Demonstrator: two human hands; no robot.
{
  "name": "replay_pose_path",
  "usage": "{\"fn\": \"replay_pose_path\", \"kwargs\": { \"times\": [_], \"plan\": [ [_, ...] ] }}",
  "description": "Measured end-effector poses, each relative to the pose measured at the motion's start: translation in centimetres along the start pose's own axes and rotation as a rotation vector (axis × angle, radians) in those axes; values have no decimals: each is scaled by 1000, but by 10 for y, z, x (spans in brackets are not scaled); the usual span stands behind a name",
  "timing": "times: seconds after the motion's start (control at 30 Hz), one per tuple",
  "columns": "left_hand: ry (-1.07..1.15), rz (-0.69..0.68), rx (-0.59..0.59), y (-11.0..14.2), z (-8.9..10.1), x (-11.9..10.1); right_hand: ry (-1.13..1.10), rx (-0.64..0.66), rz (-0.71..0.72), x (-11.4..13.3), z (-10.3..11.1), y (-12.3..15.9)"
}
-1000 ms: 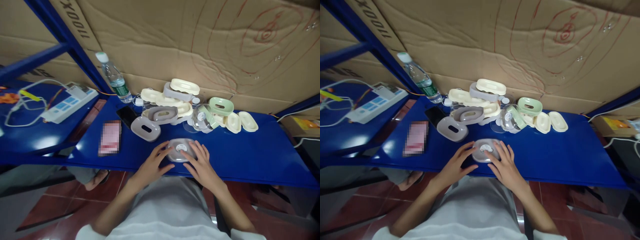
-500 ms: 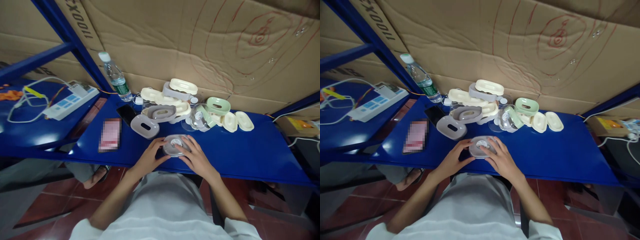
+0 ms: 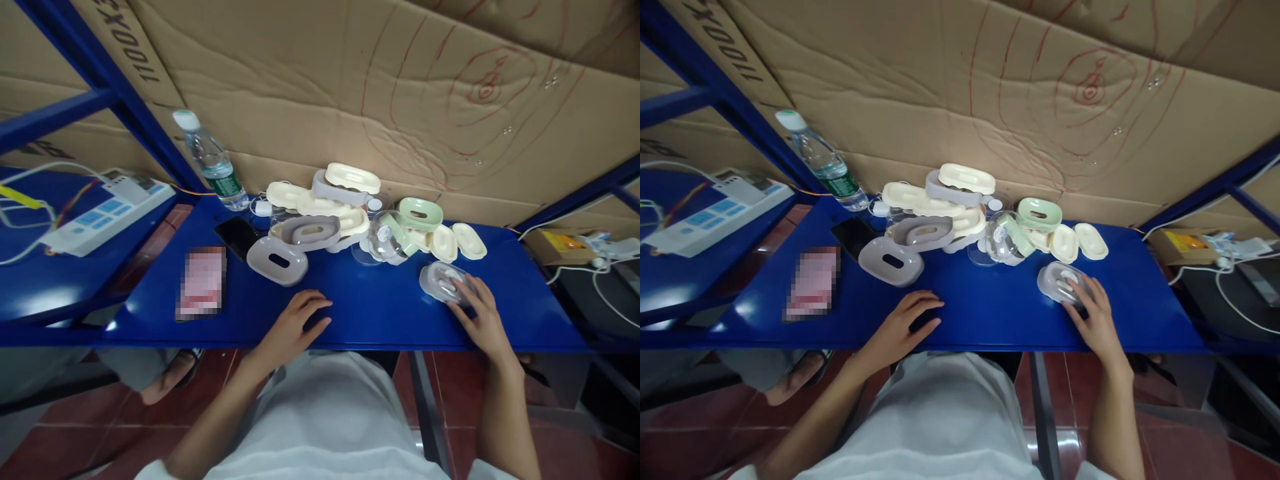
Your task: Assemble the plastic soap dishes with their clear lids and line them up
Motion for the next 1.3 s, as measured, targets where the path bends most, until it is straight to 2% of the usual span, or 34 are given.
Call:
{"fn": "replay_pose_path", "kwargs": {
  "times": [0.1,0.2,0.27,0.37,0.43,0.6,0.77,1.0,1.1,1.2,1.3],
  "plan": [
    [-2,-10,-4,0,-1,0,124,-76,-39,-12,1,-25],
    [-11,-1,-2,-1,-1,0,106,-84,1,-1,-3,-74],
    [-19,11,8,-1,-2,0,132,31,6,6,-11,-112],
    [-25,16,9,-1,-2,1,379,263,-192,3,-30,-156],
    [-26,14,8,-1,-2,1,495,330,-309,0,-45,-168],
    [-39,0,7,-2,-3,2,576,292,-409,4,-71,-161],
    [-62,14,3,-6,-4,-1,576,248,-466,6,-71,-158],
    [-100,-77,36,-10,-6,-8,520,217,-493,5,-74,-162],
    [-107,-84,32,-10,-7,-9,442,41,-493,-1,-60,-168],
    [-119,-92,8,-7,-7,-11,329,-127,-481,-2,-30,-168],
    [-103,-103,-33,-2,-3,-13,99,-333,-340,25,3,-148]
  ]
}}
Point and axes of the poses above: each hand's wrist, its own y-axis away from the middle knuckle, its own z-axis out of the back of the hand, x = y × z, the point moved 3 cm from there along -y, towards the middle knuckle, and after that the axes turned 13 degrees about -x, right-handed, at the moved point
